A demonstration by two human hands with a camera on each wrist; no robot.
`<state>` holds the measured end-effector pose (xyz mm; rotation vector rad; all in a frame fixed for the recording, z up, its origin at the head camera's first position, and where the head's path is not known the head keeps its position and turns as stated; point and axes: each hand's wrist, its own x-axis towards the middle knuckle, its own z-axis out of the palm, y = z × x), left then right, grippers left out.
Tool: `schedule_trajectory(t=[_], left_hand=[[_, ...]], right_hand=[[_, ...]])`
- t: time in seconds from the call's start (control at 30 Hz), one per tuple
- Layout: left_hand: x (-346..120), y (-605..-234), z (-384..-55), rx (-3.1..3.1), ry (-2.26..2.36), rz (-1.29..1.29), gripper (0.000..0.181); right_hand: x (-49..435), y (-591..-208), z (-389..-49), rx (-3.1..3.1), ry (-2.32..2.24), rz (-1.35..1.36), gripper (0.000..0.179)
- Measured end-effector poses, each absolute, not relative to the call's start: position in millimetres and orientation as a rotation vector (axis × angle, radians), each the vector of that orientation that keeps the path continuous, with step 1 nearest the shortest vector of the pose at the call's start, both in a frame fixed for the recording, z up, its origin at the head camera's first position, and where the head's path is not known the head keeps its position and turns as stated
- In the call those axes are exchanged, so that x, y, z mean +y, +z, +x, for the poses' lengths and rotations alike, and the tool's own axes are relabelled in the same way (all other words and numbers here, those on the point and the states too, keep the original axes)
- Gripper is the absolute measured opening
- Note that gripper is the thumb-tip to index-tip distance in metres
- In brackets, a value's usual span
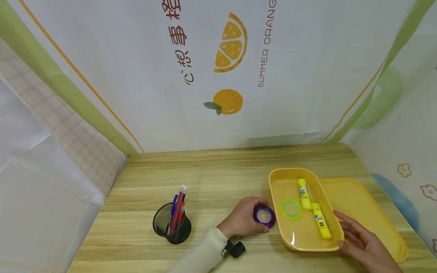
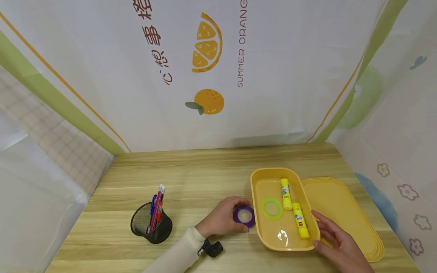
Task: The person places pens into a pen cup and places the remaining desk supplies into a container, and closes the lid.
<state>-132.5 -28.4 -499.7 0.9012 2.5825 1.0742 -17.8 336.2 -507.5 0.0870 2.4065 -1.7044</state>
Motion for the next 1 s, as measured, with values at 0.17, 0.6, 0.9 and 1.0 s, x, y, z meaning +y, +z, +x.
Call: schedule_trajectory(t=[0.17,0.6,0.9,1.0], left_hand=[[-29,-498,-132,2.559,1.119,0.853,0.077],[-34,-492,-130,2.489,1.253,0.747,0.077],[-39,-482,-132,2.515,1.27,0.696,0.079],[-42,-479,-133,2.512,1.298,0.687,0.079]], right_hand=[[336,-507,-17,2.404,-1.701,0.094,0.074],[336,-506,-17,2.412,-1.697,0.081,0.073],[339,-509,-16,2.438,-1.708,-0.014,0.07],[340,-509,-16,2.428,-1.723,-0.032,0.07]])
